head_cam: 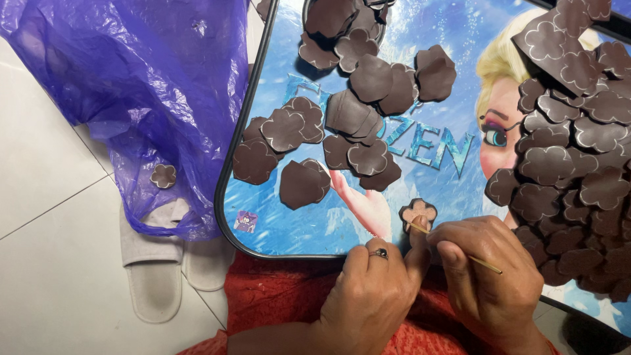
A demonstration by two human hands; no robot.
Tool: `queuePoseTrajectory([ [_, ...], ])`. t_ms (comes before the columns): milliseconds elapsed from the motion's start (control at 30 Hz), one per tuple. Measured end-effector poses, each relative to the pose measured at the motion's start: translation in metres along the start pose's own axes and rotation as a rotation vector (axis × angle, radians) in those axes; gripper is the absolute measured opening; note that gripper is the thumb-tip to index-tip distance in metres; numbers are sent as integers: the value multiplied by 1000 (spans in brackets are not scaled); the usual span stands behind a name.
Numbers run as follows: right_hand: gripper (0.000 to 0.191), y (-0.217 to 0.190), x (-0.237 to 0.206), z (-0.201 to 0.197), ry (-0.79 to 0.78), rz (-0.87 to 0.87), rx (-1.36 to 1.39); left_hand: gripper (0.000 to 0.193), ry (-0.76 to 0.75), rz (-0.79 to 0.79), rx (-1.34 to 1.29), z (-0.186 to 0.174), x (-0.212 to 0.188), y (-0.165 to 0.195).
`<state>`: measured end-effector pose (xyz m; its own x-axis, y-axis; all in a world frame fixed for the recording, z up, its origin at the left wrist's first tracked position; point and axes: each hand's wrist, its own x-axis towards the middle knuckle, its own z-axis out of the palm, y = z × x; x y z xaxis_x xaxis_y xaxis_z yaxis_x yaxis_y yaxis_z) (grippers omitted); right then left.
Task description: The person uses a small pointed tool to trace or refine the edges of flower-shaped paper cutouts on a Frozen-themed tray. They repeatedly pick up individual cutouts, work on their edges, and place them back into a pile.
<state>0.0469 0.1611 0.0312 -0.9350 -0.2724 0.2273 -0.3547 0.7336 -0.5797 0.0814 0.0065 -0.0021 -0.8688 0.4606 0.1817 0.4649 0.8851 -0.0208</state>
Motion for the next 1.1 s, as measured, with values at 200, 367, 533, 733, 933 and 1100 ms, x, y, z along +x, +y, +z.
queuePoseTrajectory([
  [200, 11, -4, 4, 4, 35, -42, 56, 40, -32, 23, 16, 0, 1, 0],
  [367, 11, -3, 6, 2, 54, 0, 28, 48, 1, 7, 10, -3, 1, -2],
  [533, 9, 0, 8, 4, 14, -42, 11, 38, 3, 0, 21, -3, 2, -2],
  [733, 6, -4, 9, 5, 17, -48, 0, 33, -5, -3, 25, -2, 2, -2],
  [933, 7, -9, 10, 2, -14, -8, -12, 42, 7, -1, 12, 0, 2, -2],
  [1100, 9, -7, 12, 4, 40, 3, -2, 52, 15, -4, -19, 1, -1, -2],
])
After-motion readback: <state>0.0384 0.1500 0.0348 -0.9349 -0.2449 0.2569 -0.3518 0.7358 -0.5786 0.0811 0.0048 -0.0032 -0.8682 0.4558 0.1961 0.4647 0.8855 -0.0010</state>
